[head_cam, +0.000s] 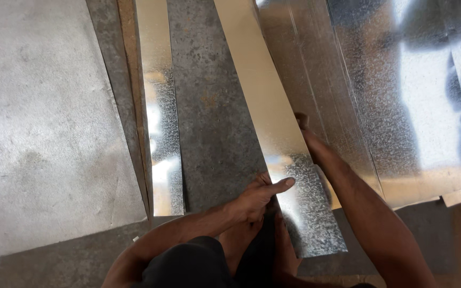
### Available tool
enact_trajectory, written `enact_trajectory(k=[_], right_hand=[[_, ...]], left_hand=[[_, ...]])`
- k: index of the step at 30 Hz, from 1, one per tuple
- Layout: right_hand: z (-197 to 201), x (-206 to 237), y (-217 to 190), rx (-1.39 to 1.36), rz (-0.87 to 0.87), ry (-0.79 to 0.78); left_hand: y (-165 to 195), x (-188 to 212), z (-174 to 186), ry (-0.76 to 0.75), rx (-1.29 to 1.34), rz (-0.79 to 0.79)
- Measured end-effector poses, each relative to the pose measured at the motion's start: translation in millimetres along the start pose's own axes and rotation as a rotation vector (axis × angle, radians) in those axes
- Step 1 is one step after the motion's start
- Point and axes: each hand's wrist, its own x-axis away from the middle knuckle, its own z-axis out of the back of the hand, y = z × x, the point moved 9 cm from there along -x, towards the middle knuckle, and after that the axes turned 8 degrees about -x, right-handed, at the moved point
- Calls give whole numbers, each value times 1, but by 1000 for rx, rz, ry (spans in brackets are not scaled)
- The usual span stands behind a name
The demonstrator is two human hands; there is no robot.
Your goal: The person sits on the floor and cuts long strips from galvanized sheet metal using hand shears, guiding the sheet with one hand while opening and closing the shears with the other. Each finished strip is set aside with a growing stack of cut strips.
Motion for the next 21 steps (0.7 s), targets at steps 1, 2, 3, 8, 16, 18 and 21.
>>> enact_trajectory(k=[1, 2, 3, 8, 16, 18, 21], right_hand=[[-3, -4, -8, 38, 23, 7], [-4, -5, -10, 34, 55, 8], [-9, -6, -14, 26, 94, 6], [-5, 19, -30, 729, 193, 406], [-42, 9, -40, -155, 207, -231], [-37, -5, -48, -115, 174, -171], [-36, -24, -65, -32, 155, -83]], left_hand=[[2, 1, -3, -14, -25, -26], [5, 2, -5, -28, -54, -51], [8, 2, -7, -40, -81, -75], [-8, 2, 9, 101, -84, 208], [-2, 5, -1, 105, -206, 49], [-7, 9, -2, 127, -163, 74], [-1, 11, -18, -1, -250, -40]])
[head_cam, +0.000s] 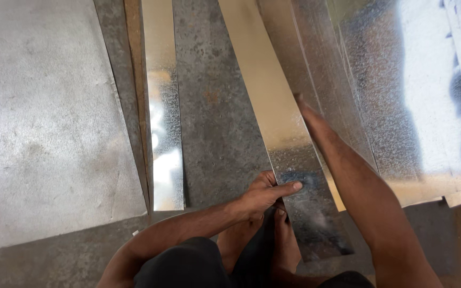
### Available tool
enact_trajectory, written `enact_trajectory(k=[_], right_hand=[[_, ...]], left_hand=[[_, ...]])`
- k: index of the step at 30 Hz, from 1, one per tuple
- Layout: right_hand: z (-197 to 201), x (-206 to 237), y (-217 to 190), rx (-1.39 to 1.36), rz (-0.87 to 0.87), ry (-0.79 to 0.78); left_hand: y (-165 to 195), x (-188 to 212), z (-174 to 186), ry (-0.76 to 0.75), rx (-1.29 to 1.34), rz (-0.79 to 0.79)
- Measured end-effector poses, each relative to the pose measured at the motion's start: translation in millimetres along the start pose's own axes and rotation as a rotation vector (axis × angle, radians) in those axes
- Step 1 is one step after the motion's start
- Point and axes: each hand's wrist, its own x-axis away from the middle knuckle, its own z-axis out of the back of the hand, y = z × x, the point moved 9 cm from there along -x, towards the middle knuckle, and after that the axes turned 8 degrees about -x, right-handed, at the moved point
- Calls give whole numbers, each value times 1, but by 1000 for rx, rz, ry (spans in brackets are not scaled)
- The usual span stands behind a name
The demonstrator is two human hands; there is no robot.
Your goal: The person sits on the floor and cuts long strips from galvanized sheet metal using hand shears, guiding the sheet with one hand while opening and closing the shears with the other. Each finished strip is set aside with a growing stack of cut strips.
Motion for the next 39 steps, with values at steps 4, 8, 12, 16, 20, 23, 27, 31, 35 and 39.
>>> enact_trajectory(k=[4, 8, 12, 16, 20, 23, 27, 31, 35, 39], right_hand=[[11, 3, -24, 571, 137, 363], [3, 28, -15, 927, 167, 542], [-6, 83, 31, 1084, 198, 490], [5, 154, 105, 1161, 22, 415], [5, 214, 159, 1112, -227, 347], [3, 234, 139, 1237, -89, 325], [77, 247, 59, 1290, 311, 745], [167, 216, 60, 1241, 4, 853], [181, 207, 40, 1171, 68, 866], [171, 227, 25, 716, 43, 830]], left_hand=[[2, -1, 8, 138, -146, -5], [26, 7, 59, 405, -68, -127], [40, 49, 188, 816, -75, -65], [30, 101, 276, 835, -172, -143], [-8, 151, 300, 980, -500, 31], [-22, 177, 289, 1105, -499, 195], [31, 171, 235, 1054, -1289, 56], [47, 146, 176, 886, -1579, -134], [10, 100, 126, 463, -901, -88], [-29, 57, 57, 98, -554, 54]])
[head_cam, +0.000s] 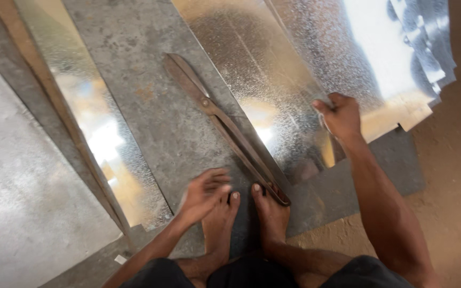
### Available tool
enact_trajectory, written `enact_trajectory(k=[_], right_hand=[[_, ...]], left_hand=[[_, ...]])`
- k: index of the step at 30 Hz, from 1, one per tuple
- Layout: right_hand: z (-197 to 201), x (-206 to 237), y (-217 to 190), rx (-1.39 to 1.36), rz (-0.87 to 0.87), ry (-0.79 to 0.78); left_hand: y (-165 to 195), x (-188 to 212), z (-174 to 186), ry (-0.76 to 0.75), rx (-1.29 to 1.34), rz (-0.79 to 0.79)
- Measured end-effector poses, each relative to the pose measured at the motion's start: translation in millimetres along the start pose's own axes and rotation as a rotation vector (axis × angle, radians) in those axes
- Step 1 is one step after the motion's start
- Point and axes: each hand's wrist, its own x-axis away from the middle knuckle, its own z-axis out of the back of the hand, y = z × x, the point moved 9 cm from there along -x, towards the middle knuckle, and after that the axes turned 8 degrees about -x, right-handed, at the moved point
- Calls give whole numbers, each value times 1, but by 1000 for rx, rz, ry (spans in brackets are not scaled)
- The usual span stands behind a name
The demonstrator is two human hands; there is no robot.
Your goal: The person sits on the floor and cuts long strips from galvanized sheet metal using hand shears, guiding the sheet with one hand while opening and closing the shears with the other. Each finished strip is set aside with a growing stack of cut strips.
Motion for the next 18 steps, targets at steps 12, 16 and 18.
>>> enact_trajectory(k=[12, 16, 18], right_hand=[[-41, 87, 24, -583, 81, 120], [-120, 142, 42, -206, 78, -170], [-136, 159, 11, 110, 457, -102]], left_hand=[[-30, -57, -6, -88, 967, 181], [-34, -67, 5, -48, 744, 231], [-18, -74, 12, -34, 638, 133]])
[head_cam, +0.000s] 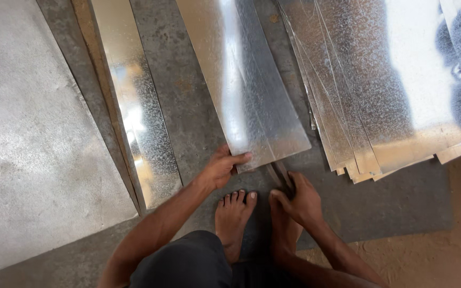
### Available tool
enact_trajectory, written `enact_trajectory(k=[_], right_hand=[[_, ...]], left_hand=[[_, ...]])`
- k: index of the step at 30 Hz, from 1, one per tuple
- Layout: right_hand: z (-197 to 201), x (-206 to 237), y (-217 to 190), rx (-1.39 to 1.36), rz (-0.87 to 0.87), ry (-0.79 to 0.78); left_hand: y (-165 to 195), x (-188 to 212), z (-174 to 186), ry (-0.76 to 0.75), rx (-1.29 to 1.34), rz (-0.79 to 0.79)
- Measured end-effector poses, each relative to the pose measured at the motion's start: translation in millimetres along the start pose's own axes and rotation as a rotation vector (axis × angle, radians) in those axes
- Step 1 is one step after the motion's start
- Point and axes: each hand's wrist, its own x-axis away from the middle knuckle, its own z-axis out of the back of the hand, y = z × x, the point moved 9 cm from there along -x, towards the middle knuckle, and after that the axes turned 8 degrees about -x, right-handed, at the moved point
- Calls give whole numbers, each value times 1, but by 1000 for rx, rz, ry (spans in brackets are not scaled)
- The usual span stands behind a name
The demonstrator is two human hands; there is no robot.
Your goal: The person sits on the floor and cuts long strips from galvanized sheet metal using hand shears, guiding the sheet with one hand while opening and closing the shears with the other. Each finished strip is set aside with a growing stack of cut strips.
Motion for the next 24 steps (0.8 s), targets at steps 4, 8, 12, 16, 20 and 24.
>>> enact_trajectory(k=[4, 8, 12, 16, 20, 24], right_hand=[[-16, -7, 21, 71, -278, -150], [16, 7, 45, 147, -378, -108], [15, 75, 87, -201, -669, -425], [7, 155, 92, -579, -968, -717], [19, 170, 96, -583, -1113, -601], [20, 137, 79, -606, -966, -665]], left_hand=[[63, -18, -6, -44, 87, -125], [132, -60, 18, 35, 92, -147], [153, -94, 37, 72, 307, -142], [143, -113, 50, 178, 169, -108], [122, -122, 52, 245, 204, -69], [82, -119, 35, 246, 215, 20]])
